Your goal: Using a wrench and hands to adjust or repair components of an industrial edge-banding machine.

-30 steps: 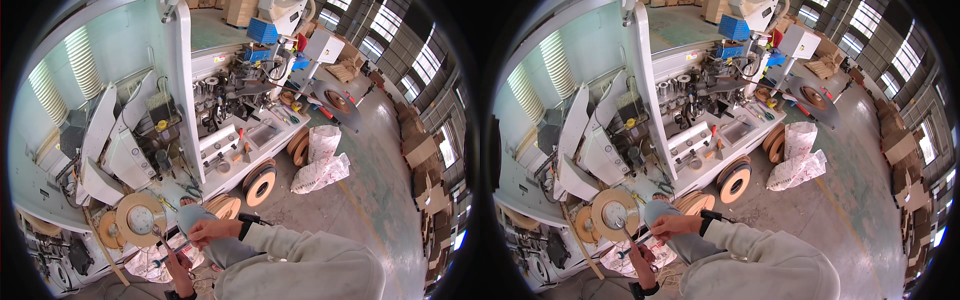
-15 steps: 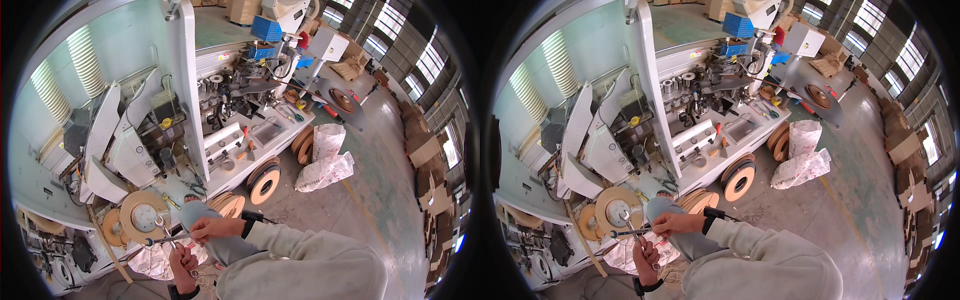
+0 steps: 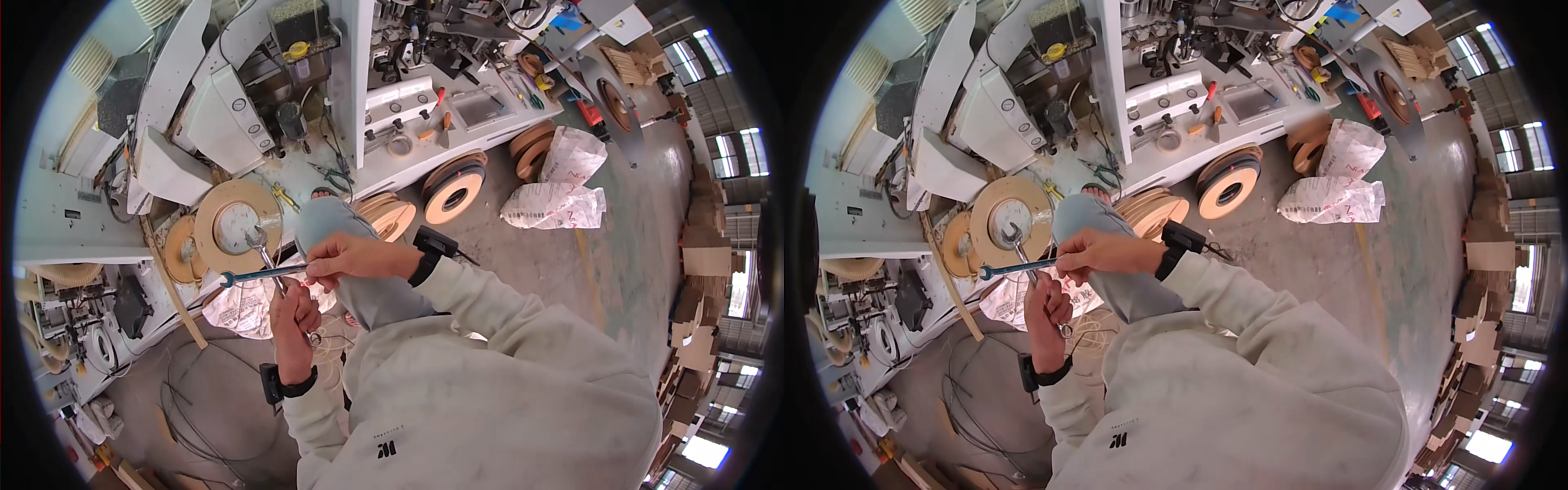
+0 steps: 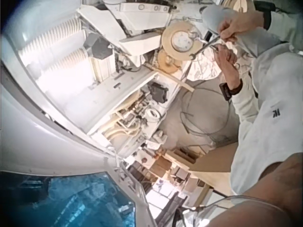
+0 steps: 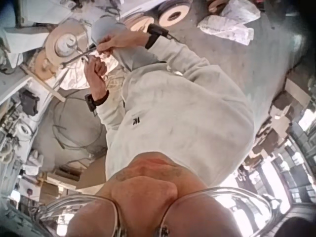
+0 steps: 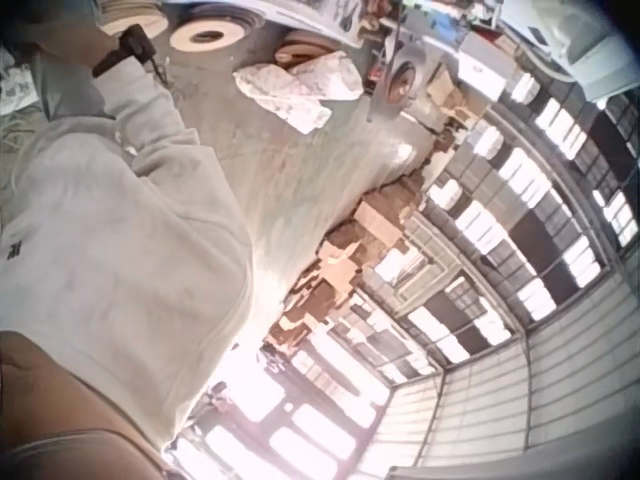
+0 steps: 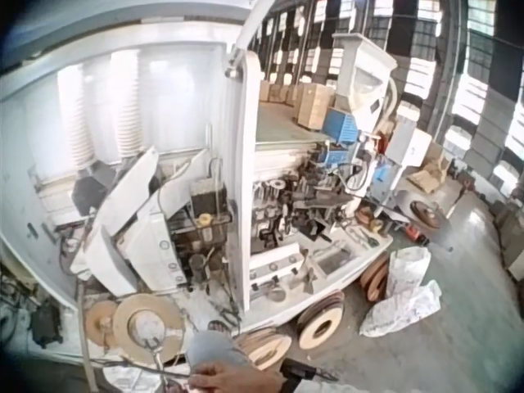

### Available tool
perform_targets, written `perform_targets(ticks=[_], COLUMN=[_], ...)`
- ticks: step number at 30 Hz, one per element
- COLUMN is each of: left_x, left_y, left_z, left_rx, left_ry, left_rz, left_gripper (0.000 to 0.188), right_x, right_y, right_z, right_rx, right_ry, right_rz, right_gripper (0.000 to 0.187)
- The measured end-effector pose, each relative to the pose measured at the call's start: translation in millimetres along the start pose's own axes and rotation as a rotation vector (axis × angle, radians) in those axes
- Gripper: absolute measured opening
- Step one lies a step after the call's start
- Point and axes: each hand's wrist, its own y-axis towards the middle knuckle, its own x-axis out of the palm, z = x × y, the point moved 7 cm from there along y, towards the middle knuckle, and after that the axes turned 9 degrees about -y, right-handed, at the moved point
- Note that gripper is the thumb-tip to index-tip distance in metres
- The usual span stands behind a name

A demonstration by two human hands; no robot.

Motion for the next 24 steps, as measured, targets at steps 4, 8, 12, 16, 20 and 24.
perform_targets(ticks=[4,8,12,16,20,24], left_x=[-13.4,-23.6,-18.5,-23.7,-26.2,-22.0], left_y=[2.6,4.8,7.7,8.5,8.6,7.7], left_z=[-0.7,6.0,11.2,16.0,18.2,25.1], left_rx=[0.02,0.054,0.105,0.146,0.164,0.188], left_ry=[0.121,0.116,0.06,-0.021,0.018,0.039], left_rz=[0.089,0.118,0.135,0.199,0.212,0.221], left_gripper=[0.022,0.031,0.032,0.031,0.036,0.033], right_x=[7.1,18.1,26.9,35.5,40.3,39.7], right_y=[-5.5,-14.1,-14.0,-15.7,-12.4,-7.8], right_z=[-31.5,-68.3,-78.1,-78.3,-71.8,-61.3], right_rx=[-0.27,-0.427,-0.6,-0.648,-0.647,-0.632], right_ry=[-0.857,-1.419,-1.691,-1.767,-1.784,-1.666], right_rz=[0.22,0.272,0.31,0.302,0.274,0.248], right_gripper=[0.014,0.011,0.02,0.013,0.029,0.021])
